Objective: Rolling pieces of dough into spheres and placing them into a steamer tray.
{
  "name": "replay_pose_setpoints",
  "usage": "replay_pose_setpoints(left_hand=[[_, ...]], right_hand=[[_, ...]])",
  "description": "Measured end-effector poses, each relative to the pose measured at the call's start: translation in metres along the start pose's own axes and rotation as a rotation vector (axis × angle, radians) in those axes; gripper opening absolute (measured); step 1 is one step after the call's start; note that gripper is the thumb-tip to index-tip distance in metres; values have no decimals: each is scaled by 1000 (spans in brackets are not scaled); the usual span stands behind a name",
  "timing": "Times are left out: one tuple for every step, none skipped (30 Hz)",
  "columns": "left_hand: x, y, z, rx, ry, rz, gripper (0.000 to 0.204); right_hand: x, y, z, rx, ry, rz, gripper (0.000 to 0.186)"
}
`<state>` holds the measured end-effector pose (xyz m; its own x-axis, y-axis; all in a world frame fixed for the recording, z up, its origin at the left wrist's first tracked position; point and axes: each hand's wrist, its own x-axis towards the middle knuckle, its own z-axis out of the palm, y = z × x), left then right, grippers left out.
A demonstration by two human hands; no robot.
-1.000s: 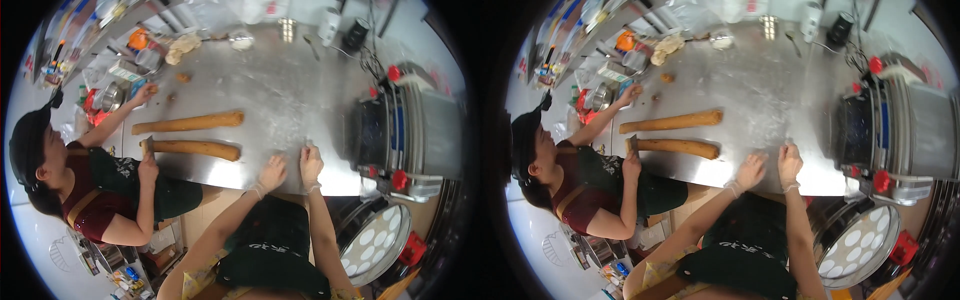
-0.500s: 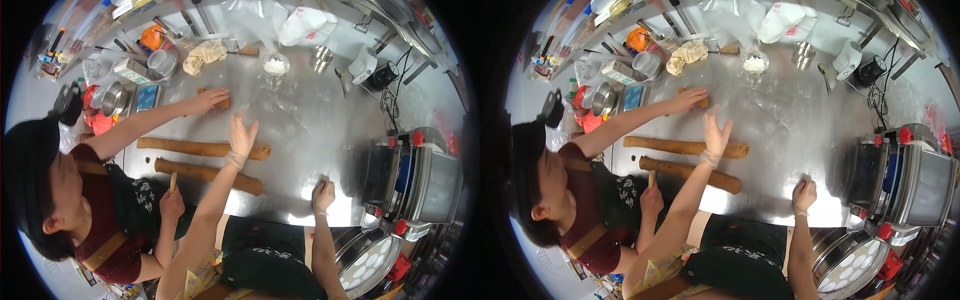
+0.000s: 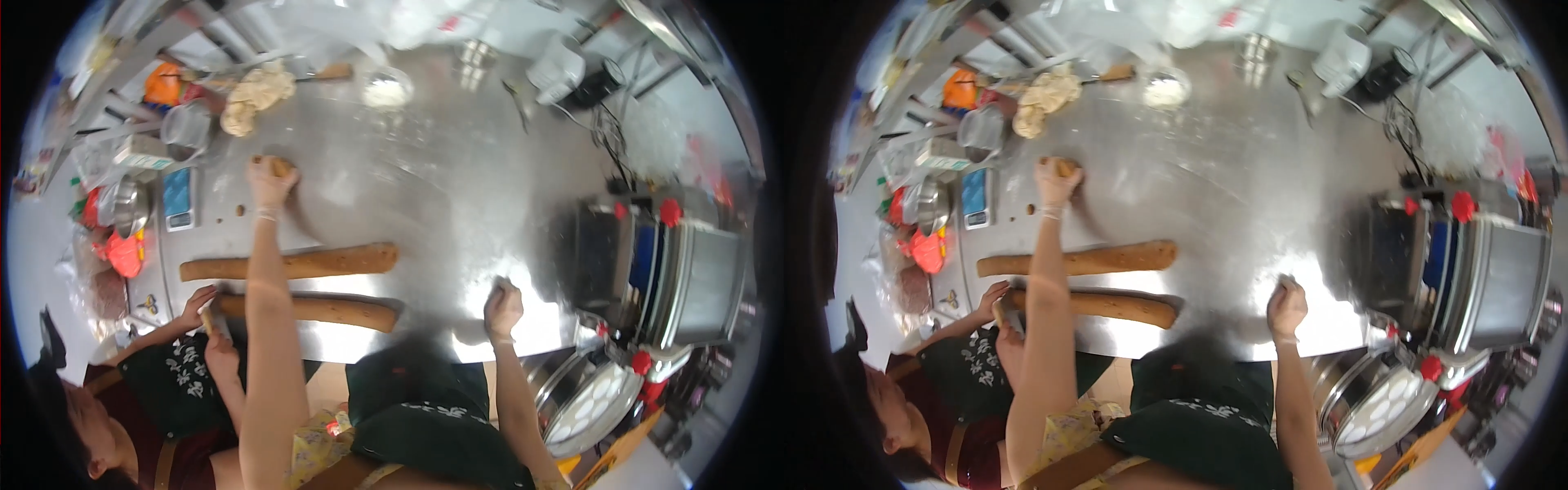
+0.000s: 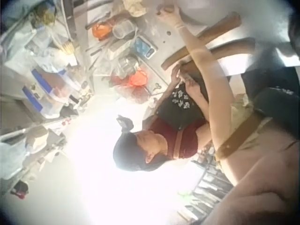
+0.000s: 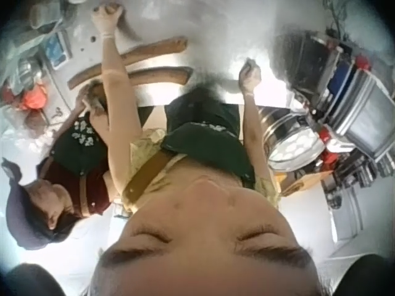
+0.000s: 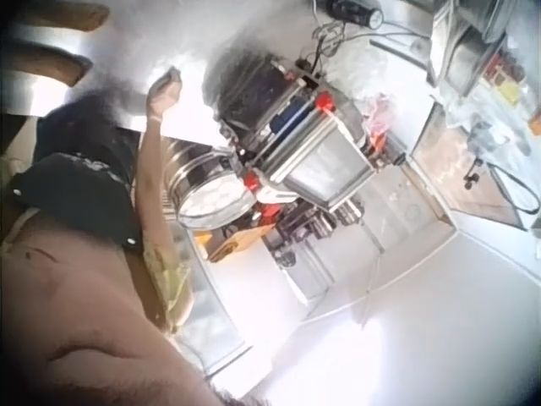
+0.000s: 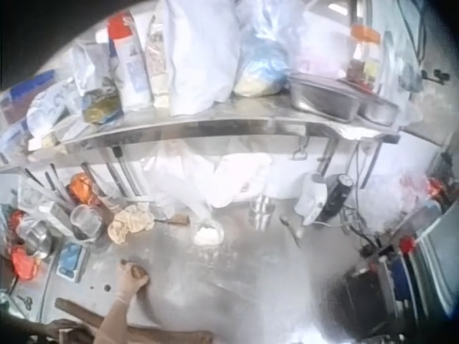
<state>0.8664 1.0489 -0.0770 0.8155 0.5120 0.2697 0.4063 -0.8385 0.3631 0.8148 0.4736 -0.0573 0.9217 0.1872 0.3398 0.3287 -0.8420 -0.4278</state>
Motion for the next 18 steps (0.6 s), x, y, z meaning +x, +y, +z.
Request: replay_pose_setpoints(left_hand=[[7, -15, -8, 40, 7, -26, 56], [9, -19, -10, 78, 10, -49, 53], [2, 1, -6, 62, -12, -40, 53], [-5, 34, -2, -21, 43, -27, 50], [-15, 70, -4, -99, 102, -17, 47], [-33, 117, -9, -245, 56, 49, 44], [-60, 167, -15, -383, 16, 109, 42], [-89, 203, -20, -350, -1, 257, 43], [-120, 231, -15, -369, -3, 310, 46], [-153, 260, -15, -417, -103, 254, 47], [-181, 284, -13, -459, -154, 250, 47], [-201, 300, -8, -499, -203, 243, 48], [-215, 307, 2, -490, -196, 235, 48], [-228, 313, 11, -342, -153, 245, 50], [-230, 324, 10, -202, -117, 265, 52], [-234, 332, 6, -203, -119, 268, 52], [-240, 339, 0, -112, -71, 296, 51], [-244, 348, -7, -19, -24, 327, 50]], right_hand=[[4, -1, 4, 11, -8, -5, 21], [5, -2, 5, 20, -15, -7, 21], [5, -1, 5, 14, -12, -15, 22], [5, 0, 3, 0, -2, -15, 22], [1, 4, 4, -37, 15, 5, 23], [-1, 7, 3, -51, 19, 21, 23], [-3, 9, 2, -51, 18, 21, 24], [-4, 10, 1, -41, 14, 13, 24], [-2, 7, -1, -29, 16, 7, 26], [-3, 8, 0, -23, 15, 1, 26], [-5, 8, 0, -18, 19, 14, 24], [-6, 8, -1, -11, 21, 26, 23], [-7, 8, -1, 6, 7, 23, 24], [-7, 9, -1, 15, 2, 14, 24], [-7, 13, -1, -1, -5, 6, 26], [-9, 17, -2, -18, -13, -1, 28], [-13, 19, -3, -7, -18, 31, 25], [-14, 23, -6, -9, -17, 38, 25]])
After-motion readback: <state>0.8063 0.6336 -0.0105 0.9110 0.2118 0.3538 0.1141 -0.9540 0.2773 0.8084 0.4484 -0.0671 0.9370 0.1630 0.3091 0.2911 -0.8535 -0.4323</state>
